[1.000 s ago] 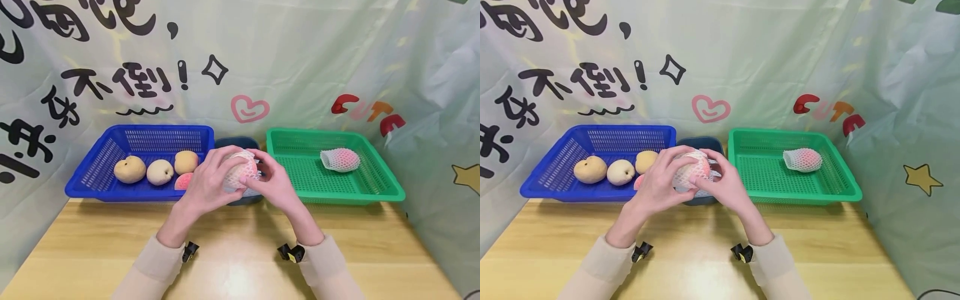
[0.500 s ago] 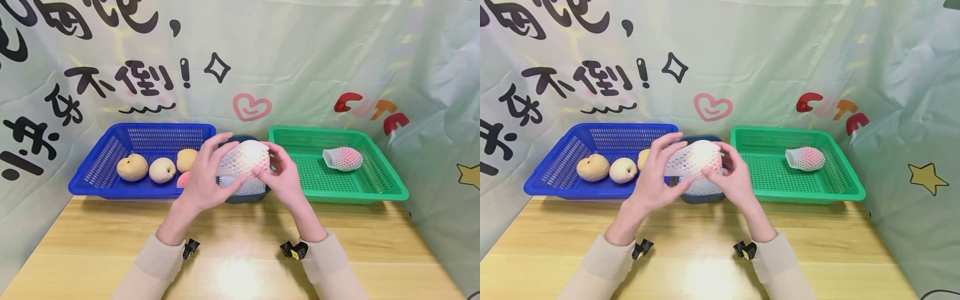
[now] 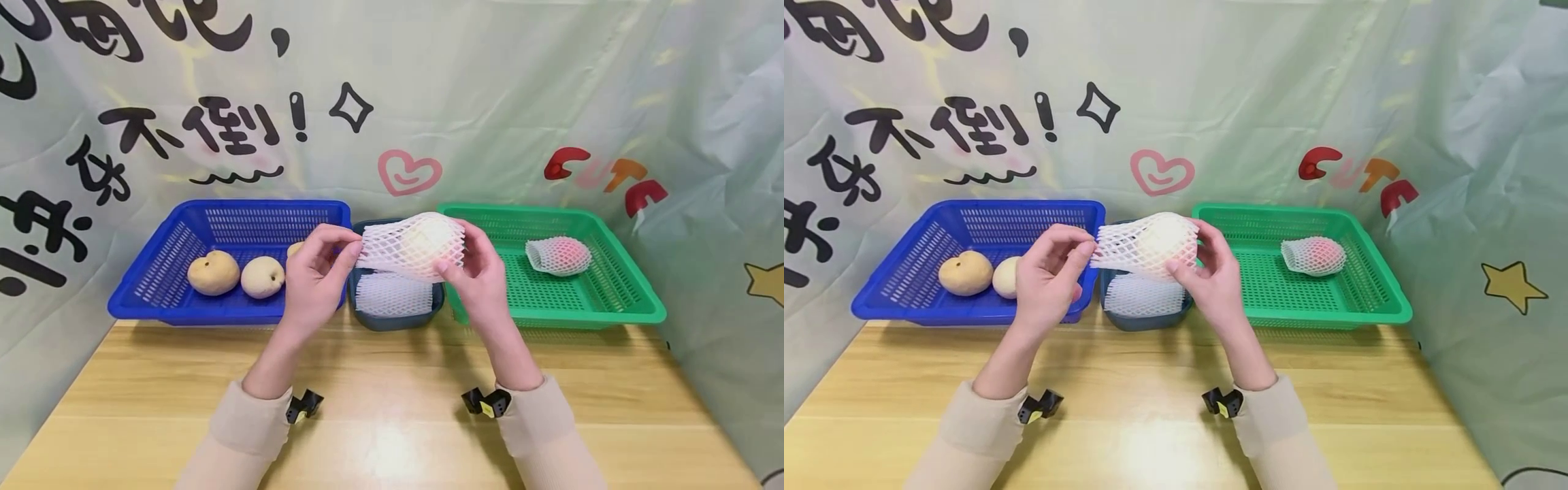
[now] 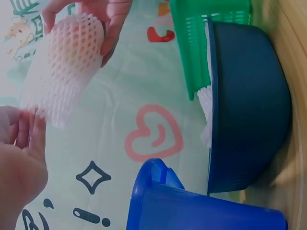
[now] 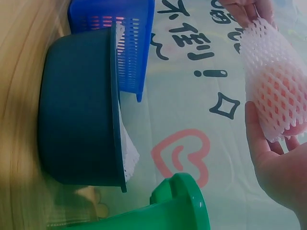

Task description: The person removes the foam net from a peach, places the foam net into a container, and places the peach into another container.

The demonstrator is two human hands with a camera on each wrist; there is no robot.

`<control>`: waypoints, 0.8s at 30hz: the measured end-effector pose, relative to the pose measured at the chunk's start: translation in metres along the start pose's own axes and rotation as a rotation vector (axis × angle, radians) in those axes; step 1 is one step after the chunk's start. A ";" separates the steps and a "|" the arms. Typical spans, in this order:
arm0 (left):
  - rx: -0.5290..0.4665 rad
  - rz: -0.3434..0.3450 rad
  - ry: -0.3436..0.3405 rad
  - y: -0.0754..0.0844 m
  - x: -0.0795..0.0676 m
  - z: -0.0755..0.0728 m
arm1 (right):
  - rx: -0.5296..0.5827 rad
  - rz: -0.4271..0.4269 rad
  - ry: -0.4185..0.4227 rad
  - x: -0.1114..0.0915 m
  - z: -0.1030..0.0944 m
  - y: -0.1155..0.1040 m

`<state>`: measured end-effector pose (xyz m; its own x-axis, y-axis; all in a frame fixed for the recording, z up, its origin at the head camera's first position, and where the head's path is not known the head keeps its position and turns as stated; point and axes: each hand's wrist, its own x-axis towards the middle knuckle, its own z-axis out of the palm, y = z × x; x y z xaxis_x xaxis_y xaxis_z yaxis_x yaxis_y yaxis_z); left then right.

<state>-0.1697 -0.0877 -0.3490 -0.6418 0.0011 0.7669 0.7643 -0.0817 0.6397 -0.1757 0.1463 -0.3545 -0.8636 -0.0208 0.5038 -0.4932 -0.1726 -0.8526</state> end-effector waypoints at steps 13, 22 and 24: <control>0.034 -0.375 -0.262 -0.001 -0.005 -0.003 | 0.074 0.000 0.007 -0.001 0.003 0.000; 0.055 -0.523 -0.257 -0.004 -0.002 -0.004 | 0.069 0.023 -0.019 -0.001 0.004 0.003; 0.026 -0.538 -0.251 -0.004 -0.002 -0.003 | 0.058 0.050 -0.034 -0.001 0.005 0.004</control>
<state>-0.1718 -0.0907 -0.3533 -0.9073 0.2714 0.3210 0.3388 0.0200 0.9407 -0.1763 0.1409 -0.3580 -0.8825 -0.0644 0.4659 -0.4417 -0.2269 -0.8680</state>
